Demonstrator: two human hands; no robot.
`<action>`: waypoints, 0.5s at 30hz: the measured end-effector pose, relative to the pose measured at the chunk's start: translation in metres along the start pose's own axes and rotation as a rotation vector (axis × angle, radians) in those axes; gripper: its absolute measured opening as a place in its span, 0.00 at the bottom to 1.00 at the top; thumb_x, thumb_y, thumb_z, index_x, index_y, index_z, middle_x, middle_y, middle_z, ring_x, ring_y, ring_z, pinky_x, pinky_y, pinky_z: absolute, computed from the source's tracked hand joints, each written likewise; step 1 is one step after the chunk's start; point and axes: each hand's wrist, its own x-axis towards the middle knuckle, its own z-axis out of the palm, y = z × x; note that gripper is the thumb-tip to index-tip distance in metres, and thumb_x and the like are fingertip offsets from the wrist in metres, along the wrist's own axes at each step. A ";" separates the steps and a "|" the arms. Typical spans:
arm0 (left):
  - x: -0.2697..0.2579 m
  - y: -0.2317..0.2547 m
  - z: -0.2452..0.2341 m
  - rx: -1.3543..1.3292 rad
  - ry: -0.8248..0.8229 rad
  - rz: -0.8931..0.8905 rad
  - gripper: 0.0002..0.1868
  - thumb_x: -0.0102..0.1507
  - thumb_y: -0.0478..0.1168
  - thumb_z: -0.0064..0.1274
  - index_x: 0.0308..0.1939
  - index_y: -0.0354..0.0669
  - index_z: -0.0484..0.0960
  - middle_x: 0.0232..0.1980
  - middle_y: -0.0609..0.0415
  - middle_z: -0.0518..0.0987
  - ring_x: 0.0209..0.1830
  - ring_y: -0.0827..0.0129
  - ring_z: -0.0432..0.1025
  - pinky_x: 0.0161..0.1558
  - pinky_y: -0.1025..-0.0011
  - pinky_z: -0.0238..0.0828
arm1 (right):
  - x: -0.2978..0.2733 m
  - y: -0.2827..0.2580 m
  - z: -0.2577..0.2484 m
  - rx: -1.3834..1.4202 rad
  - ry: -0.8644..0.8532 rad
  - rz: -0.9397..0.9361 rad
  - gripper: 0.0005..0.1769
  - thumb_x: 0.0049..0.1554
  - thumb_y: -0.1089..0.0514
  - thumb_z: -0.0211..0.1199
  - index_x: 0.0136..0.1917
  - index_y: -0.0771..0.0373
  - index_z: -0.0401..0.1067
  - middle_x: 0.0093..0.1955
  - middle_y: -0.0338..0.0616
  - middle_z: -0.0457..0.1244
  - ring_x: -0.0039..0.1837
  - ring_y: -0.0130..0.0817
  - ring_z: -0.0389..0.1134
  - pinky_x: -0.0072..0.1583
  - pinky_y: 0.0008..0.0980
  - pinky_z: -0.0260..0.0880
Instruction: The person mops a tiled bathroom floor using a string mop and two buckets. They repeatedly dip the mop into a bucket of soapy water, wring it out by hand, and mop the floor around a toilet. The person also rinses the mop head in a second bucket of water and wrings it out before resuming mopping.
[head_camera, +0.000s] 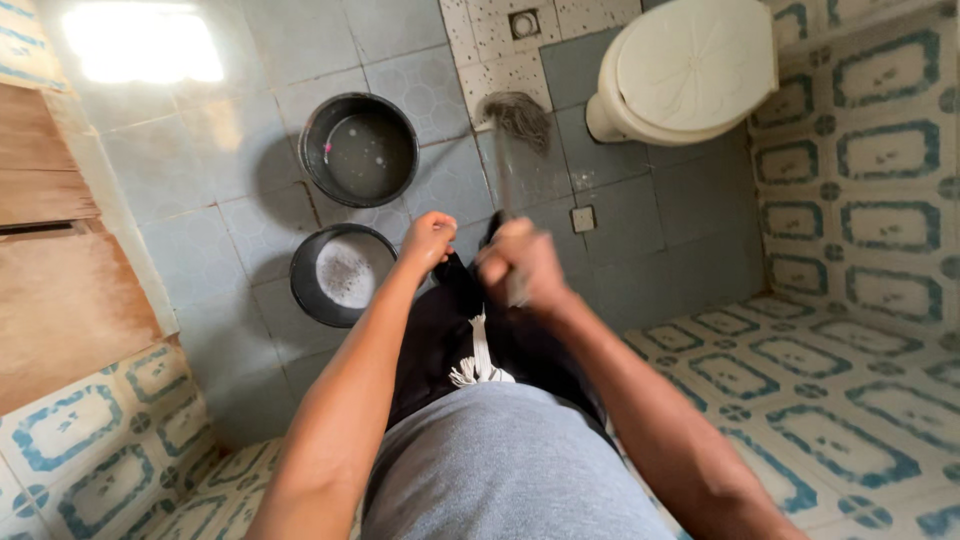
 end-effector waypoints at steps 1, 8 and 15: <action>0.000 -0.007 -0.003 -0.008 0.004 -0.003 0.13 0.64 0.44 0.53 0.49 0.42 0.81 0.40 0.55 0.80 0.30 0.71 0.75 0.31 0.71 0.73 | -0.014 0.001 0.012 -0.424 -0.112 -0.431 0.09 0.44 0.63 0.64 0.26 0.59 0.67 0.29 0.41 0.65 0.36 0.44 0.67 0.43 0.39 0.66; -0.033 -0.032 -0.031 -0.039 0.036 -0.014 0.13 0.66 0.43 0.51 0.50 0.41 0.80 0.40 0.54 0.80 0.32 0.72 0.74 0.32 0.73 0.72 | -0.031 0.118 -0.020 -0.448 -0.648 -0.510 0.10 0.34 0.53 0.70 0.33 0.54 0.78 0.36 0.41 0.68 0.43 0.43 0.68 0.52 0.44 0.66; -0.076 -0.018 -0.058 0.073 0.173 -0.076 0.13 0.66 0.43 0.51 0.51 0.42 0.81 0.40 0.55 0.80 0.32 0.73 0.74 0.33 0.73 0.73 | 0.043 0.180 -0.191 0.446 0.410 0.020 0.08 0.63 0.53 0.63 0.45 0.59 0.73 0.48 0.39 0.65 0.48 0.27 0.61 0.57 0.30 0.65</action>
